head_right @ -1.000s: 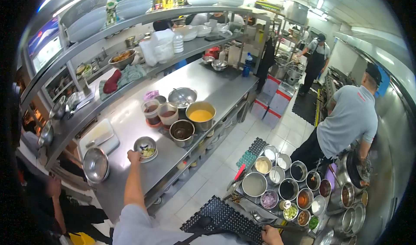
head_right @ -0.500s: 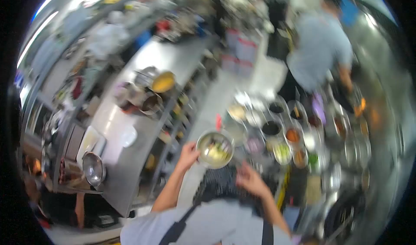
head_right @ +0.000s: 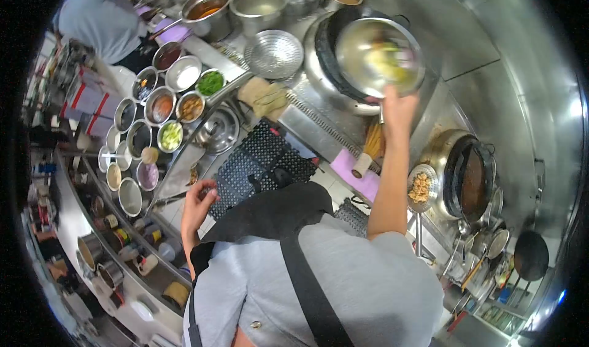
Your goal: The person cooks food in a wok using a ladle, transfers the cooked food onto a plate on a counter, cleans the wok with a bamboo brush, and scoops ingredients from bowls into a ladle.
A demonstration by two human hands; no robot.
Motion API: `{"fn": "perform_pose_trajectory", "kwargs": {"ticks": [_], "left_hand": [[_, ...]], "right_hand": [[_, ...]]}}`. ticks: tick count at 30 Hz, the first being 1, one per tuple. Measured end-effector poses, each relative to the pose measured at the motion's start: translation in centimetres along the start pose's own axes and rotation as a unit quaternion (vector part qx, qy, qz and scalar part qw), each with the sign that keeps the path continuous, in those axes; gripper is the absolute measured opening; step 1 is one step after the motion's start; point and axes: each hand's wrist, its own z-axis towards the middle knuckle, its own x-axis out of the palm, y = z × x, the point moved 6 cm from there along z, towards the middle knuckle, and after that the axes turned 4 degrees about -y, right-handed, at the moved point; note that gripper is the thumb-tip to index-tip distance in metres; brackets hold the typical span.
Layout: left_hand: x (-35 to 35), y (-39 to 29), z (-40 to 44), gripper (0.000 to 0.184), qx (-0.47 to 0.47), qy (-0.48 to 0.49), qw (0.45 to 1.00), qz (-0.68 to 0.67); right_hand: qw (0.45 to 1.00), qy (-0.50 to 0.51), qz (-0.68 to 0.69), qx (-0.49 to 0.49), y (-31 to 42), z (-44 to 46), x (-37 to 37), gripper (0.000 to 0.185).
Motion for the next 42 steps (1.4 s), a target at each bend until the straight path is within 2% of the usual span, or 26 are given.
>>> {"fn": "perform_pose_trajectory", "kwargs": {"ticks": [2,4,8,10,11,13,14,15,16,17,20,22,24,25,27,29,30,32,33,34,35,36,37,39,40,42], "left_hand": [[1.3,1.0,-0.2,0.029,-0.039,0.028,0.999,0.021],[1.9,1.1,0.4,0.030,-0.047,0.044,0.996,0.061],[1.8,-0.6,1.0,0.034,-0.003,0.033,0.987,0.160],[0.9,-2.9,0.7,0.036,0.005,0.002,0.977,0.215],[0.1,-3.2,0.6,0.039,0.037,-0.030,0.972,0.230],[-0.8,-3.4,0.3,0.043,0.066,-0.043,0.964,0.254],[-1.2,-2.5,0.2,0.044,0.057,-0.045,0.963,0.261],[-1.7,-2.8,-0.4,0.045,0.031,-0.052,0.972,0.226],[-2.1,-2.5,-0.4,0.046,0.078,-0.061,0.958,0.270],[-2.6,-3.5,-1.4,0.044,0.063,-0.041,0.960,0.270],[-4.0,-0.6,-2.8,0.035,0.105,-0.063,0.968,0.217],[-5.5,0.2,-4.3,0.034,0.116,-0.099,0.970,0.187],[-7.5,0.4,-6.1,0.040,0.131,-0.142,0.972,0.133],[-8.2,1.3,-6.5,0.046,0.123,-0.154,0.974,0.110],[-10.1,1.5,-9.5,0.057,0.086,-0.167,0.982,0.007],[-11.4,2.4,-12.8,0.065,0.026,-0.170,0.973,-0.156],[-13.1,4.9,-13.5,0.068,0.098,-0.223,0.965,-0.098],[-15.8,7.4,-18.4,0.070,0.201,-0.345,0.916,0.036],[-17.2,9.2,-21.5,0.069,0.114,-0.397,0.911,0.014],[-18.2,14.4,-24.0,0.070,0.012,-0.416,0.895,-0.158],[-19.5,16.1,-28.3,0.070,-0.047,-0.416,0.879,-0.229],[-20.0,18.1,-33.3,0.062,-0.066,-0.559,0.774,-0.290],[-21.4,19.5,-38.0,0.051,-0.036,-0.576,0.770,-0.270],[-22.6,22.1,-47.6,0.039,-0.081,-0.689,0.660,-0.288],[-22.6,23.1,-51.1,0.035,-0.027,-0.739,0.555,-0.382],[-22.9,31.8,-57.2,0.034,-0.095,-0.755,0.433,-0.483]], "right_hand": [[0.979,-0.146,-0.089,-0.113,-1.0,4.3,-5.2,0.055],[0.921,-0.174,-0.302,-0.175,-6.2,8.6,-8.4,0.070],[0.825,-0.170,-0.518,-0.150,-11.4,13.5,-9.2,0.078],[0.757,-0.188,-0.563,-0.273,-9.8,13.8,-8.9,0.073],[0.769,-0.172,-0.477,-0.388,-6.7,12.4,-7.2,0.067],[0.772,-0.110,-0.499,-0.378,-5.7,10.9,-3.8,0.051],[0.770,0.021,-0.567,-0.293,-5.9,10.4,-1.4,0.045],[0.724,0.005,-0.546,-0.422,-15.8,15.9,-5.2,0.049],[0.717,-0.021,-0.563,-0.409,-16.9,16.9,-4.9,0.048],[0.620,-0.104,-0.570,-0.529,-22.1,22.0,-8.0,0.045],[0.794,-0.129,-0.392,-0.447,-12.1,15.2,-0.6,0.044],[0.916,-0.007,-0.253,-0.311,-8.5,8.8,5.9,0.044],[0.978,0.151,-0.115,-0.088,-8.6,0.4,13.4,0.044],[0.965,0.248,-0.078,0.045,-9.7,-4.5,17.3,0.044],[0.859,0.452,-0.075,0.229,-11.5,-16.3,24.3,0.044],[0.700,0.693,-0.092,0.148,-18.0,-26.7,32.1,0.044],[0.668,0.718,-0.053,0.190,-13.5,-34.4,33.2,0.041],[0.526,0.842,-0.119,0.026,-13.3,-44.0,36.6,0.049],[0.480,0.866,-0.103,0.099,-7.4,-48.0,36.2,0.053],[0.427,0.882,-0.093,0.175,-2.1,-51.9,35.2,0.057],[0.412,0.889,-0.081,0.182,-1.3,-53.6,35.3,0.060],[0.399,0.895,-0.061,0.188,-0.5,-55.4,35.7,0.063],[0.403,0.895,-0.065,0.178,0.4,-56.4,35.5,0.067],[0.396,0.903,-0.100,0.137,-3.4,-56.8,36.6,0.068],[0.396,0.903,-0.114,0.118,-5.8,-56.4,37.0,0.068],[0.367,0.907,-0.206,-0.014,-10.5,-55.2,37.1,0.076]]}}
